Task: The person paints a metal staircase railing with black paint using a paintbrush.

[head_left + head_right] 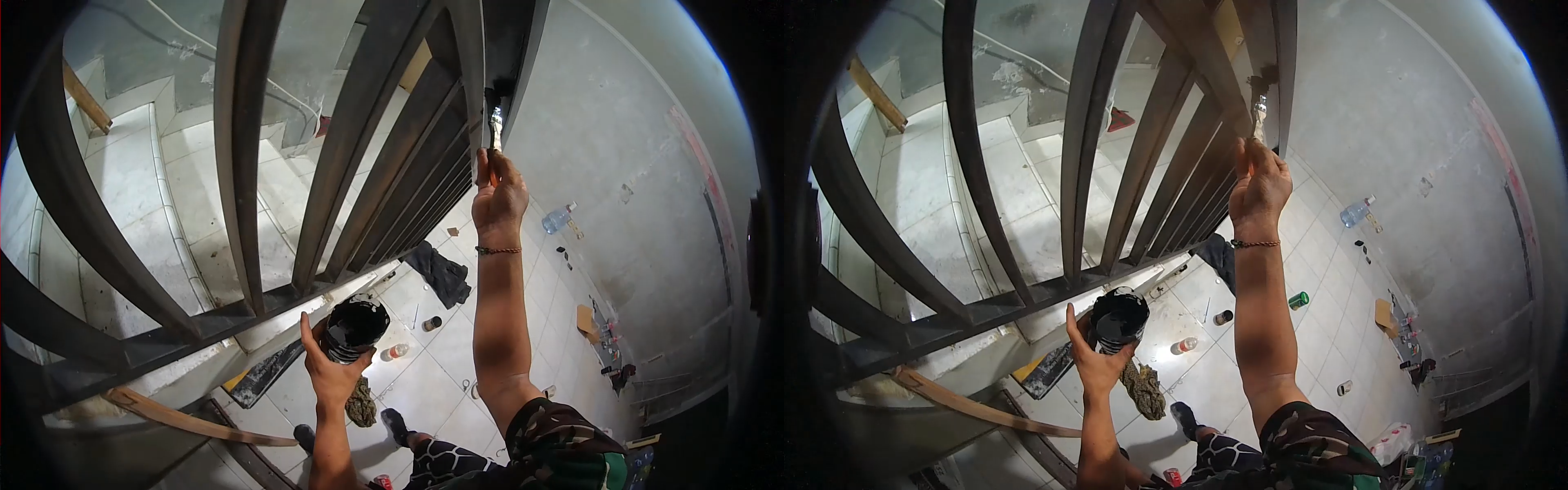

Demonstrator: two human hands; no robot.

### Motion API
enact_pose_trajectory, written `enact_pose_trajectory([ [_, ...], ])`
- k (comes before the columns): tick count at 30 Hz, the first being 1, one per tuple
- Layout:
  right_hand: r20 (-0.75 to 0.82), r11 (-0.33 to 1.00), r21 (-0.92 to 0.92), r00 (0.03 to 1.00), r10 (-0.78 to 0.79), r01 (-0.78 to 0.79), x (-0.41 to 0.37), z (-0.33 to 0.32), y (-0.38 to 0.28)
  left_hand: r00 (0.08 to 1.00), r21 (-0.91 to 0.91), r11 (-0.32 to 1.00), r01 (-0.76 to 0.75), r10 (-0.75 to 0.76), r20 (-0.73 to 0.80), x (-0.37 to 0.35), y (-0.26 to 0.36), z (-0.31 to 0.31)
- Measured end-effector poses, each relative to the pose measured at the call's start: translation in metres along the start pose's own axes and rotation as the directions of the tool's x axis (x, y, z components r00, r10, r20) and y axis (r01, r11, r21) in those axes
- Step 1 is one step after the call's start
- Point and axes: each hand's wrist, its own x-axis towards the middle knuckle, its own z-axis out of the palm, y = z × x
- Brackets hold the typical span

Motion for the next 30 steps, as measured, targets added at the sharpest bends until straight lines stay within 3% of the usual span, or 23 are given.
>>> enact_pose_trajectory([
  [9, 0.084, 0.982, -0.055, 0.981, -0.173, 0.178, -0.027, 0.044, -0.013, 1.0, 0.045, 0.999, -0.016, 0.016, -0.011, 0.005, -0.003, -0.014],
  [20, 0.143, 0.929, -0.12, 0.932, -0.332, 0.349, -0.059, 0.074, -0.019, 0.999, -0.067, 0.997, 0.04, -0.042, -0.028, 0.005, 0.004, -0.028],
  [25, 0.231, 0.809, -0.284, 0.855, -0.464, 0.515, -0.062, 0.078, -0.018, 0.999, -0.119, 0.993, -0.005, 0.0, -0.042, 0.006, 0.004, -0.031],
  [30, 0.175, 0.809, -0.249, 0.846, -0.504, 0.533, -0.049, 0.076, -0.014, 0.996, -0.048, 0.999, -0.021, 0.017, -0.084, 0.008, 0.01, -0.037],
])
